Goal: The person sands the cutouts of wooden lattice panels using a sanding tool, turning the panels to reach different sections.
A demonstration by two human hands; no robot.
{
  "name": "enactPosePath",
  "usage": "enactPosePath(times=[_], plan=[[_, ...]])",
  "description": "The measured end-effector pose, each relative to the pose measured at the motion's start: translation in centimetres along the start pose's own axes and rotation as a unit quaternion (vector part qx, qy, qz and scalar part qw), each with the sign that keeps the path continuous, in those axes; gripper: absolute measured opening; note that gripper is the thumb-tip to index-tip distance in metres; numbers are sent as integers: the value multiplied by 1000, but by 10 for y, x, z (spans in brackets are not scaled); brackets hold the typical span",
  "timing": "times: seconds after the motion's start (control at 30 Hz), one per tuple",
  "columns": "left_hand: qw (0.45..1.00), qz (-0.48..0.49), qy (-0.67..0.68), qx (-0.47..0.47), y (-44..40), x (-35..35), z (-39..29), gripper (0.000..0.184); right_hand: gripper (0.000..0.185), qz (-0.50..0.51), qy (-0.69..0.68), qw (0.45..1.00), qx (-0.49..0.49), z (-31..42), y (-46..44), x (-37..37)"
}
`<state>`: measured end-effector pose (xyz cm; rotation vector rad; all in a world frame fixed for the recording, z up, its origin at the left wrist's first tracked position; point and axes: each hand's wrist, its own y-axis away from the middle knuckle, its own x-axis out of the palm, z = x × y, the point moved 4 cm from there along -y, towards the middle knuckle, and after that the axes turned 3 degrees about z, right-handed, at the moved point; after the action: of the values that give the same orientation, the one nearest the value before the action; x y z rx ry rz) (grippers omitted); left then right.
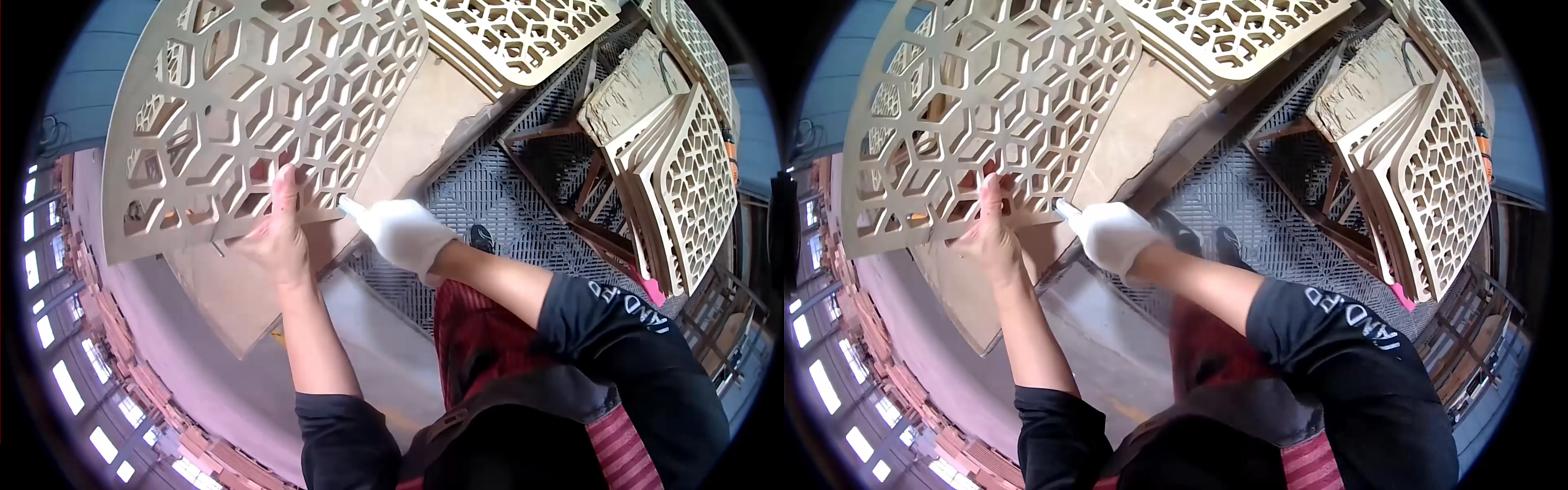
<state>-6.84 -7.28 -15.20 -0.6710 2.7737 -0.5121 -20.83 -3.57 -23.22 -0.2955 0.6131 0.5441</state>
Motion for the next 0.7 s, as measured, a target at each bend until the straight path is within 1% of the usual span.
enactPosePath(times=[0.03,0.07,0.1,0.13,0.17,0.23,0.27,0.3,0.33,0.37,0.4,0.43,0.5,0.53,0.57,0.6,0.67,0.7], plan=[[1000,-3,14,11,1,2,-1,32,44,10,4,1000,-2,-2,-1,1],[1000,4,3,6,1,2,0,38,55,20,7,1000,-5,-3,-2,3],[1000,12,-10,0,3,-1,1,44,42,18,7,999,-45,-3,-10,1],[1000,18,-23,-5,5,-2,1,50,25,184,63,980,40,1,-32,0],[1000,17,8,18,4,3,-5,50,20,213,-23,972,98,2,-35,-11],[999,10,2,35,6,4,-9,50,20,217,-78,966,119,4,-30,-13],[999,7,-1,44,7,4,-10,49,22,194,-46,976,83,2,-23,-13],[1000,-1,-18,16,7,7,-17,50,27,202,-46,974,91,1,-18,-14],[997,4,-69,-18,9,0,-5,48,34,211,-45,972,99,0,-13,-16],[999,4,-24,-22,9,1,-4,49,37,139,10,989,42,0,-6,-10],[999,5,20,-26,9,3,-4,49,40,65,64,996,-15,-4,-2,-3],[1000,10,3,-22,11,3,-4,49,41,14,14,997,-69,-7,-11,-1],[999,17,-33,-11,12,1,-4,50,41,78,30,996,17,-6,-25,12],[1000,11,-16,-10,12,2,-7,50,41,111,37,992,57,2,-32,5],[1000,4,1,-10,13,5,-12,51,33,108,65,989,74,12,-21,-9],[1000,-2,19,-10,13,7,-12,52,30,61,21,995,77,14,-6,-14],[1000,-2,-7,5,9,3,-4,52,25,-33,-63,994,87,11,20,-23],[1000,4,-19,13,8,0,-1,52,21,-4,-27,994,104,10,20,-21]])
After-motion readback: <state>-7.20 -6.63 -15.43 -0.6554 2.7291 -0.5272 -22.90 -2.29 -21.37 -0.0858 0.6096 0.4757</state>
